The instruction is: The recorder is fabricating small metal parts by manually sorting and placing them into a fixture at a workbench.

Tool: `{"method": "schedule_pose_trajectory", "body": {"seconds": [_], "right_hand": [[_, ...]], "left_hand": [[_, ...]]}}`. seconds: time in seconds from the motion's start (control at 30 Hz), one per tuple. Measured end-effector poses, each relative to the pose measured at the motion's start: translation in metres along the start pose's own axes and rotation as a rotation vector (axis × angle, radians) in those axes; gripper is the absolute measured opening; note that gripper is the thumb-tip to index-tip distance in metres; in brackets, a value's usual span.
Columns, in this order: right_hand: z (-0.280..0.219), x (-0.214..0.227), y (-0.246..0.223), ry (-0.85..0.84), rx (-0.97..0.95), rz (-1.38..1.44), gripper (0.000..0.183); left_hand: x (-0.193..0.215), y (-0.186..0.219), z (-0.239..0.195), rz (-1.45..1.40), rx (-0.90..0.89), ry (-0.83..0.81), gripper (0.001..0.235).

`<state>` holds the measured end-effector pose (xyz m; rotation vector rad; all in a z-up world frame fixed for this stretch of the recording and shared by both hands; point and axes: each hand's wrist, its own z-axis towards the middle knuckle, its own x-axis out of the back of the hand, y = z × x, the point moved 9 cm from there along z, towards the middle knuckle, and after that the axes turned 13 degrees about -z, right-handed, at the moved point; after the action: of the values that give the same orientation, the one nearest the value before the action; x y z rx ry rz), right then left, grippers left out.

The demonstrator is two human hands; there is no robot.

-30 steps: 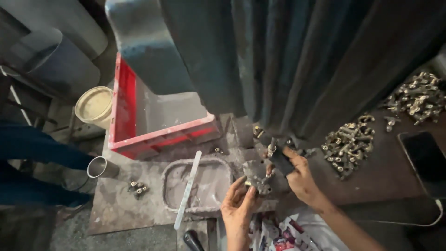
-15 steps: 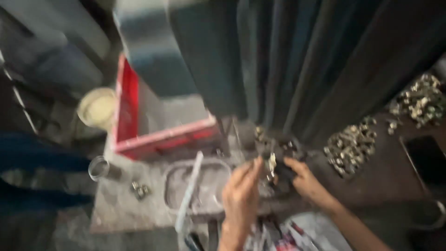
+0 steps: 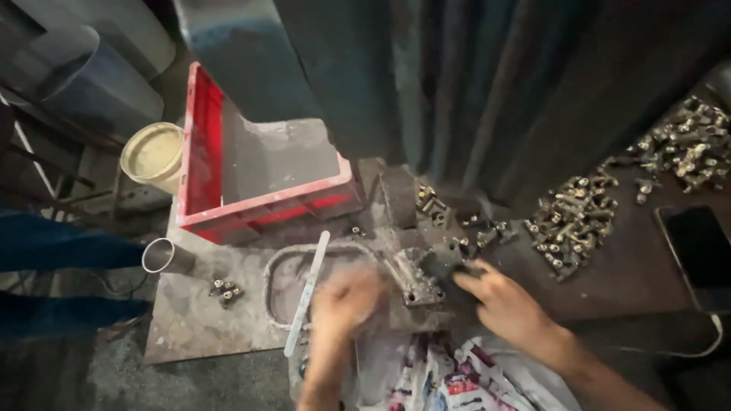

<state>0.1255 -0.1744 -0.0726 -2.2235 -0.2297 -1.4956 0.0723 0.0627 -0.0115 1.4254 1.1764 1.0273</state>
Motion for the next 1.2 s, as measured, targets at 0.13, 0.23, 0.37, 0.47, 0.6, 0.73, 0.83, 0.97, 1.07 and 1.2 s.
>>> {"method": "schedule_pose_trajectory", "body": {"seconds": [0.13, 0.23, 0.37, 0.47, 0.6, 0.73, 0.83, 0.97, 1.07, 1.2], "right_hand": [[0.008, 0.022, -0.047, 0.534, 0.416, -0.349, 0.051], [0.015, 0.006, -0.013, 0.568, 0.275, -0.022, 0.068], [0.020, 0.038, -0.012, 0.432, 0.023, 0.678, 0.036], [0.045, 0.025, -0.002, 0.489, 0.117, 1.104, 0.034], [0.055, -0.026, 0.031, 0.592, -0.001, 1.115, 0.032], [0.032, 0.023, 0.001, 0.757, 0.038, 0.946, 0.026], [0.032, 0.033, -0.003, 0.715, 0.114, 0.848, 0.017], [-0.011, 0.069, -0.039, 0.875, -0.250, 0.192, 0.032], [0.003, 0.046, -0.008, 0.819, 0.000, 0.359, 0.042], [0.018, 0.037, 0.006, 0.709, 0.406, 0.605, 0.061]], "left_hand": [[0.046, 0.050, -0.012, -0.408, -0.360, 0.557, 0.024], [-0.007, 0.050, 0.001, -0.126, -0.333, 0.505, 0.034], [-0.052, 0.080, 0.014, 0.015, -0.431, 0.509, 0.033], [-0.049, 0.107, 0.023, -0.068, -0.479, 0.538, 0.033], [-0.048, 0.132, 0.030, 0.009, -0.594, 0.512, 0.029], [-0.034, 0.119, 0.020, 0.019, -0.590, 0.578, 0.027], [-0.084, 0.045, 0.020, 0.391, -0.570, 0.557, 0.034], [-0.205, -0.071, 0.092, 1.026, -0.438, 0.222, 0.042], [-0.223, -0.101, 0.181, 1.568, -0.418, 0.483, 0.033], [-0.200, 0.000, 0.184, 1.266, -0.366, 0.372, 0.020]]}}
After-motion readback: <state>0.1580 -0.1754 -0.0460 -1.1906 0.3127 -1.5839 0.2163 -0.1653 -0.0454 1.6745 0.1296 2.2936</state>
